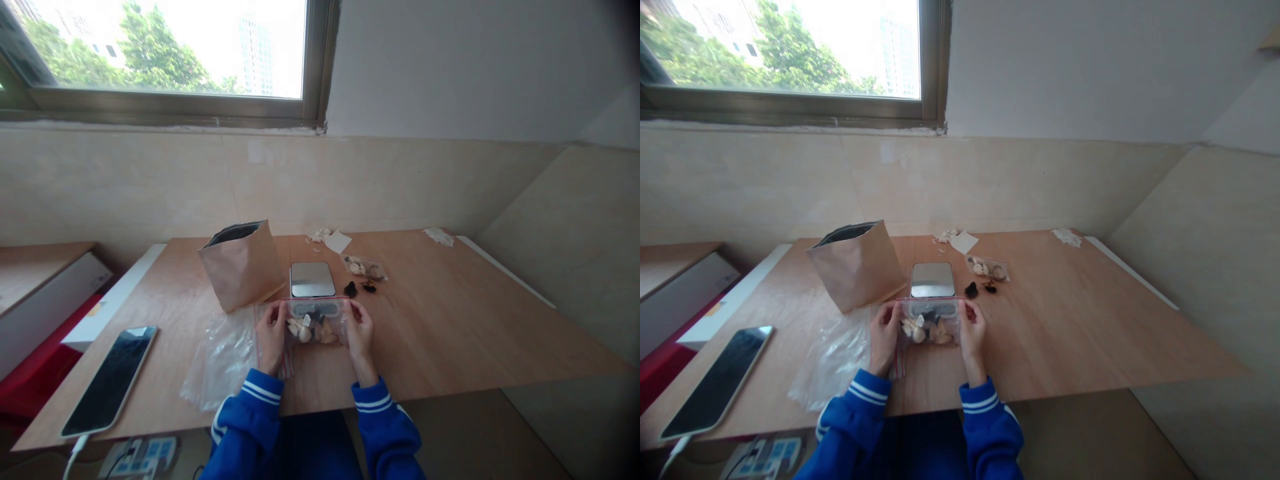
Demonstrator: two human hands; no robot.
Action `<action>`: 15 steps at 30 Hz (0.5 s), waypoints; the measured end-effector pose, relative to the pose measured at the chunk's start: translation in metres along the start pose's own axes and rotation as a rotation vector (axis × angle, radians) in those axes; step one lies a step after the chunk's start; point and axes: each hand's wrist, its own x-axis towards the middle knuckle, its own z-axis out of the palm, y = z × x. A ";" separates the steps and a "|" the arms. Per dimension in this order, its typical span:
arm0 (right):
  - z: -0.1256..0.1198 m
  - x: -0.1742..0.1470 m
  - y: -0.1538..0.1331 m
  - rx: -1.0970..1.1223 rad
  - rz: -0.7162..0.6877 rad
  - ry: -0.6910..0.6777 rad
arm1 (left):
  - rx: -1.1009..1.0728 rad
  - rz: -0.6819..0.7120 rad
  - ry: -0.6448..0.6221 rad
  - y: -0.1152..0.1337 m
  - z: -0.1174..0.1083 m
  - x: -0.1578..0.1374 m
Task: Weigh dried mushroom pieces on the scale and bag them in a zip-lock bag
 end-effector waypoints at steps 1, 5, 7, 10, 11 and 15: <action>0.000 0.000 0.000 0.008 0.003 -0.002 | -0.003 0.000 -0.001 0.000 0.000 0.000; 0.001 0.000 0.002 0.033 0.039 -0.020 | -0.042 0.005 -0.049 0.000 0.001 -0.001; 0.001 0.000 0.003 0.043 0.048 -0.051 | -0.084 0.014 -0.089 0.000 0.002 -0.002; 0.002 0.000 0.005 0.048 0.050 -0.109 | -0.141 0.023 -0.119 -0.001 0.004 -0.002; 0.002 0.000 0.005 0.042 0.056 -0.121 | -0.151 0.024 -0.120 -0.002 0.004 -0.002; 0.001 0.000 0.006 0.022 0.090 -0.134 | -0.161 0.033 -0.103 -0.004 0.004 -0.002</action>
